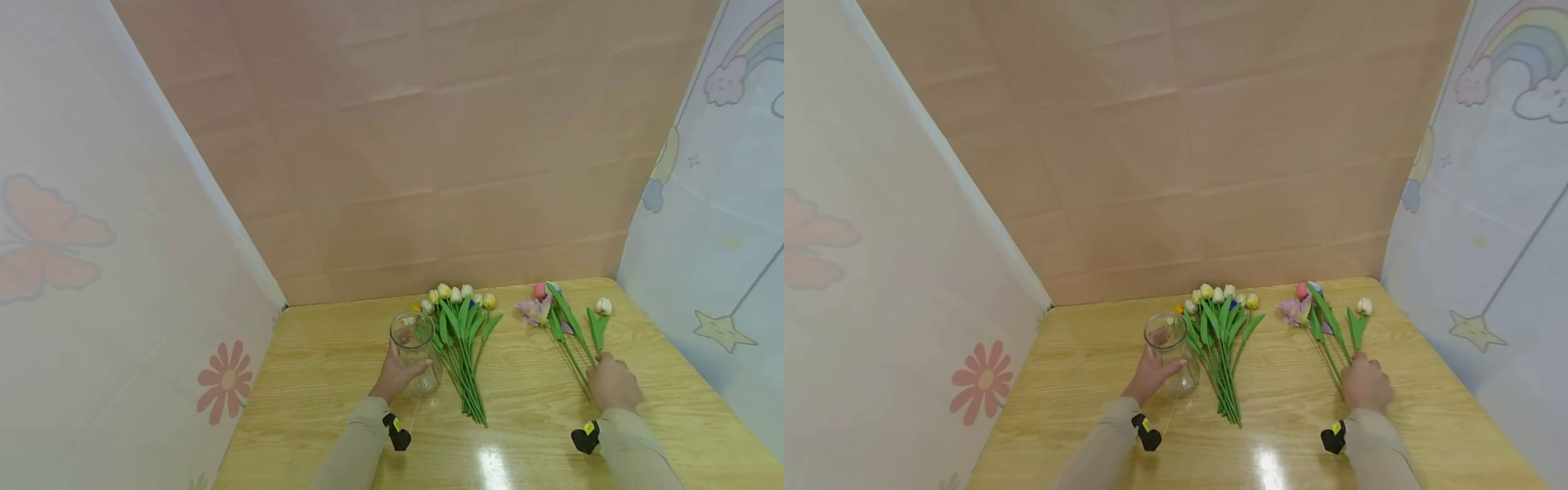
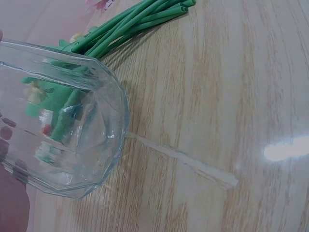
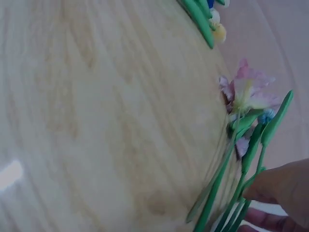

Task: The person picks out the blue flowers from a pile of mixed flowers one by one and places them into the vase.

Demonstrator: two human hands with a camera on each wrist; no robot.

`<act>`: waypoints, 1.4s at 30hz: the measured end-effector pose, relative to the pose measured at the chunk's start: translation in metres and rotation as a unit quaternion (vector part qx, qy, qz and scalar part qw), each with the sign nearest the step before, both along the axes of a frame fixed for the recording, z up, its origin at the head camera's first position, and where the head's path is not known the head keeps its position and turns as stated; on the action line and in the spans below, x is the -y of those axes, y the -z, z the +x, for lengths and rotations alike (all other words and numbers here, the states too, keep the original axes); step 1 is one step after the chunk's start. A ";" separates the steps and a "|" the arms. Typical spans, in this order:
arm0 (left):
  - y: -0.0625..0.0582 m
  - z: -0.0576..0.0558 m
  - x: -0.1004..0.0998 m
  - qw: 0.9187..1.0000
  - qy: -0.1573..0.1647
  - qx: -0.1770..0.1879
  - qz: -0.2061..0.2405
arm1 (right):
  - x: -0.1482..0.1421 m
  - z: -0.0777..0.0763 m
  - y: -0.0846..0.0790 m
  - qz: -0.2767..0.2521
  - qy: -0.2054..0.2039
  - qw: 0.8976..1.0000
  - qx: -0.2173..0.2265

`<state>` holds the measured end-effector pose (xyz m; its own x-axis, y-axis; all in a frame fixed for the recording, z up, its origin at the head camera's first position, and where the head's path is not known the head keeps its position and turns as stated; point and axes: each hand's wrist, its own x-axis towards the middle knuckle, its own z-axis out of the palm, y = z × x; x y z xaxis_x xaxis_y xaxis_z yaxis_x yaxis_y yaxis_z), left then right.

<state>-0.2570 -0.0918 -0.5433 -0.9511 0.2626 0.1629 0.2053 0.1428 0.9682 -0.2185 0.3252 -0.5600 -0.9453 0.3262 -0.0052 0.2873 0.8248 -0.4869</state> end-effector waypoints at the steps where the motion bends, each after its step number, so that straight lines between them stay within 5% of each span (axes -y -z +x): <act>1: 0.002 -0.001 0.000 1.000 -0.001 0.002 0.001 | 0.004 -0.002 -0.002 0.008 0.003 1.000 -0.010; 5: 0.016 -0.009 0.000 1.000 -0.010 0.005 0.002 | 0.030 -0.015 -0.010 0.061 -0.021 0.994 -0.085; 10: 0.026 -0.014 -0.001 1.000 -0.015 -0.003 -0.004 | 0.085 -0.033 -0.020 0.089 -0.117 0.978 -0.151; 17: 0.009 -0.005 -0.002 1.000 -0.011 -0.008 0.000 | 0.161 -0.044 -0.006 0.014 -0.206 0.974 -0.089; 24: -0.001 0.001 -0.004 1.000 -0.012 -0.014 -0.012 | 0.185 -0.046 0.023 0.019 -0.216 0.975 -0.043; 32: 0.028 -0.019 -0.004 1.000 -0.022 -0.010 -0.018 | 0.194 -0.050 0.028 0.073 -0.209 0.973 -0.071; 42: 0.006 -0.004 -0.004 1.000 -0.009 -0.017 -0.003 | 0.199 -0.055 0.033 0.121 -0.209 0.969 -0.047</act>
<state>-0.2612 -0.0877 -0.5495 -0.9496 0.2464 0.1938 0.2356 0.1534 0.9596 -0.2735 0.1258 -0.5929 -0.9878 -0.1045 0.1155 -0.1326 0.9532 -0.2716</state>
